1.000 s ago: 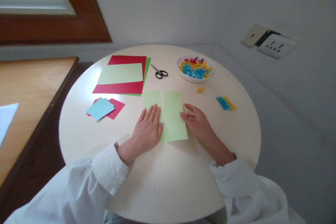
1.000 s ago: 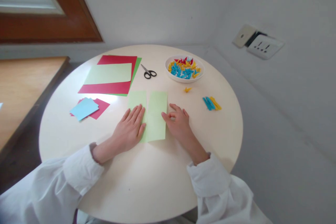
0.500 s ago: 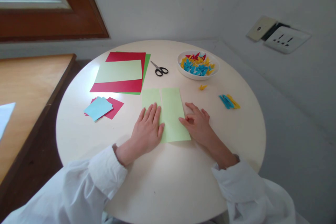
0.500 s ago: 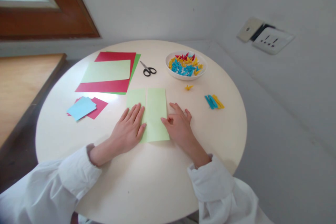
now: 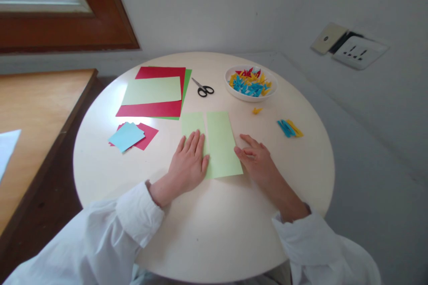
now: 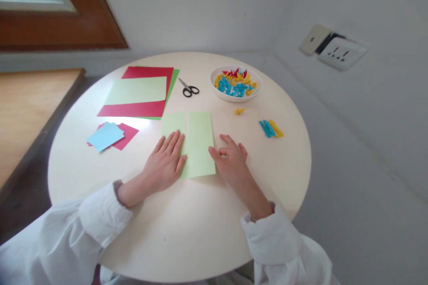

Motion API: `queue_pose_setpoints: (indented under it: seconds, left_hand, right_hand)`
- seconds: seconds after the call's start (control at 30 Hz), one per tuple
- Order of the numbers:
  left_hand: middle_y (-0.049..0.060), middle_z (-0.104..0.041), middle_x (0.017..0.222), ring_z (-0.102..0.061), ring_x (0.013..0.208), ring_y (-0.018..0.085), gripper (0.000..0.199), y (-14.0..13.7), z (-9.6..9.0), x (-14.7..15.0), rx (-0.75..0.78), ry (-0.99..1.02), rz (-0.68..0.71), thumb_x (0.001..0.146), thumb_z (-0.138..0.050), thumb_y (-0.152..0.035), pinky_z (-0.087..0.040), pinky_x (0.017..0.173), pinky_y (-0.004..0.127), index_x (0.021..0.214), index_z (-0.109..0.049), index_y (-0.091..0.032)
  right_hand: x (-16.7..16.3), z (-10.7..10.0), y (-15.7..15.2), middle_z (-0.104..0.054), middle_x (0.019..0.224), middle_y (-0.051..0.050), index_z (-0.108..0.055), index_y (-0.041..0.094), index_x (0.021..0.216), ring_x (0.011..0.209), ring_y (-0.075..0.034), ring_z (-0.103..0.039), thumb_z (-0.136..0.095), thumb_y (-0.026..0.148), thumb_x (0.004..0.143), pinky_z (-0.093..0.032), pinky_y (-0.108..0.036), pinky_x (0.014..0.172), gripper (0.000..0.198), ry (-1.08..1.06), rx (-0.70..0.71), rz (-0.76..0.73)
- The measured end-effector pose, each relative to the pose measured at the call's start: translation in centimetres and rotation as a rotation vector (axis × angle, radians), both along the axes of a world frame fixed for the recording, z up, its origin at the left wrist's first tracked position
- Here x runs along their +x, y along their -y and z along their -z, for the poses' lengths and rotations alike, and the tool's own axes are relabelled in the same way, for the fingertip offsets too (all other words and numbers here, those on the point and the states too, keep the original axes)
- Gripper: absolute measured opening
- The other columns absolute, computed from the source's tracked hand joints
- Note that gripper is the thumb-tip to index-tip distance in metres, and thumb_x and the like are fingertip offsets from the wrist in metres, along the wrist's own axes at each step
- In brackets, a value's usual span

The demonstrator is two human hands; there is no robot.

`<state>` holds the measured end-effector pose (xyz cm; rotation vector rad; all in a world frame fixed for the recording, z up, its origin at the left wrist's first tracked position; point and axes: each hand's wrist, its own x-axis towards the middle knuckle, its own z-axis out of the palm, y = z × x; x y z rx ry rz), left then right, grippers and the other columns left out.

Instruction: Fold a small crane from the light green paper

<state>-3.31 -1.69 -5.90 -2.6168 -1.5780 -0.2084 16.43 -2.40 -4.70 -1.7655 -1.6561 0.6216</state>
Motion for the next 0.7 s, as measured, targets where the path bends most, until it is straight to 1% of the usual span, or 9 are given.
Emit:
queue_pose_setpoints:
  seconds: [0.1,0.17,0.3,0.47,0.7]
  left_hand:
    - [0.020,-0.033,0.145,-0.029,0.136,0.028,0.057,-0.02,0.01,-0.01,-0.011,0.013,0.006,0.093,-0.024,-0.034,-0.023,0.111,0.045,0.139,-0.032,0.000]
    - [0.020,-0.033,0.145,-0.029,0.136,0.027,0.056,-0.04,0.03,-0.01,-0.011,0.027,0.006,0.093,-0.024,-0.034,-0.022,0.111,0.045,0.139,-0.032,-0.001]
    - [0.020,-0.033,0.145,-0.029,0.136,0.028,0.056,-0.06,-0.01,0.02,-0.008,0.027,0.004,0.093,-0.025,-0.034,-0.022,0.111,0.045,0.138,-0.033,-0.001]
    - [0.019,-0.033,0.145,-0.030,0.135,0.029,0.056,-0.05,-0.08,0.02,-0.003,0.013,0.000,0.093,-0.026,-0.034,-0.025,0.110,0.045,0.138,-0.034,-0.001]
    - [0.020,-0.033,0.145,-0.030,0.135,0.029,0.057,-0.04,-0.01,-0.05,0.005,0.006,0.006,0.093,-0.025,-0.034,-0.024,0.110,0.045,0.138,-0.033,0.000]
  right_hand:
    - [-0.11,0.12,0.78,-0.054,0.130,-0.010,-0.058,0.020,0.053,0.125,-0.029,-0.044,-0.053,0.044,0.080,-0.017,-0.058,0.107,0.036,0.067,-0.025,-0.014]
    - [-0.12,0.33,1.03,-0.052,0.133,-0.009,-0.056,0.020,0.051,0.127,-0.028,-0.041,-0.054,0.042,0.079,-0.017,-0.057,0.106,0.036,0.087,-0.017,-0.044]
    - [-0.07,0.69,1.13,-0.051,0.134,-0.010,-0.051,0.020,0.048,0.128,-0.028,-0.040,-0.056,0.036,0.079,-0.016,-0.059,0.105,0.035,0.118,0.008,-0.069]
    - [-0.14,0.56,1.16,-0.049,0.136,-0.011,-0.048,0.019,0.047,0.129,-0.028,-0.039,-0.056,0.029,0.078,-0.018,-0.057,0.106,0.034,0.146,-0.034,-0.073]
    - [0.10,0.52,1.25,-0.049,0.136,-0.010,-0.051,0.020,0.049,0.130,-0.027,-0.038,-0.053,0.035,0.080,-0.017,-0.057,0.106,0.035,0.132,-0.006,-0.092]
